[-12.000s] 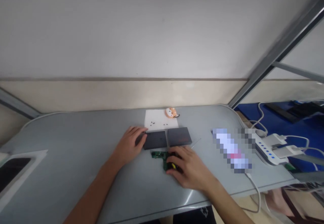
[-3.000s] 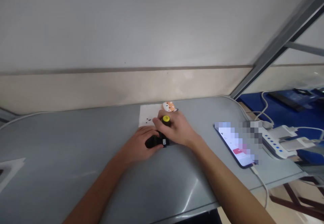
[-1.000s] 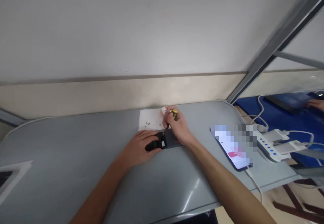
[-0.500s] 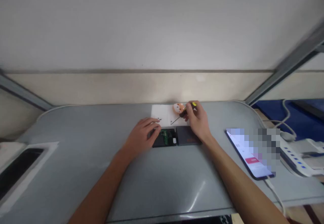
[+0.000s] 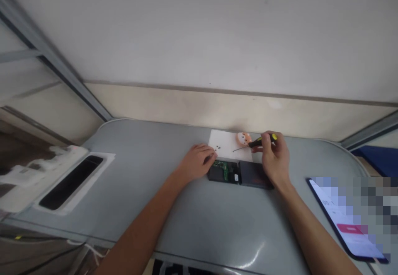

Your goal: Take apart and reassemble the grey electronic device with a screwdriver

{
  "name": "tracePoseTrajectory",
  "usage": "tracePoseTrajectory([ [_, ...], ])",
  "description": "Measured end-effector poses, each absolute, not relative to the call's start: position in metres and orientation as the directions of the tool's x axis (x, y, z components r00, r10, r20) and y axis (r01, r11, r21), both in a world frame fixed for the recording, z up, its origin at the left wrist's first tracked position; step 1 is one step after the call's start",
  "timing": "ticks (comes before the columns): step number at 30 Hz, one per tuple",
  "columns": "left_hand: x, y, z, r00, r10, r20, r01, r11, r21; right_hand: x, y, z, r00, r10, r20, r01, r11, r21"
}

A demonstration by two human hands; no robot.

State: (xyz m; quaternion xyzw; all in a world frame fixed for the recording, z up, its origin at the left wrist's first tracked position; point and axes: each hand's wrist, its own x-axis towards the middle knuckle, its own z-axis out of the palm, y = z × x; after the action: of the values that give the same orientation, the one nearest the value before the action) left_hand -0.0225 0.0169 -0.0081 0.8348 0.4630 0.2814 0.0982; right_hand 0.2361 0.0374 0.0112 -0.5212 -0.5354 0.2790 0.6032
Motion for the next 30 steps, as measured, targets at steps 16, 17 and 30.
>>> tracePoseTrajectory([
  [16, -0.017, 0.018, -0.008, 0.425, 0.730, 0.535, 0.549, -0.678, 0.490, 0.213, 0.028, 0.020, 0.218, 0.967, 0.129, -0.175, 0.169, -0.970],
  [17, -0.017, 0.018, -0.008, 0.421, 0.732, 0.536, 0.553, -0.675, 0.487, 0.213, 0.028, 0.021, 0.221, 0.966, 0.133, -0.183, 0.175, -0.967],
  [30, -0.016, 0.016, -0.004, 0.446, 0.701, 0.556, 0.588, -0.698, 0.409, 0.209, 0.024, 0.023, 0.175, 0.959, 0.221, -0.157, 0.248, -0.956],
])
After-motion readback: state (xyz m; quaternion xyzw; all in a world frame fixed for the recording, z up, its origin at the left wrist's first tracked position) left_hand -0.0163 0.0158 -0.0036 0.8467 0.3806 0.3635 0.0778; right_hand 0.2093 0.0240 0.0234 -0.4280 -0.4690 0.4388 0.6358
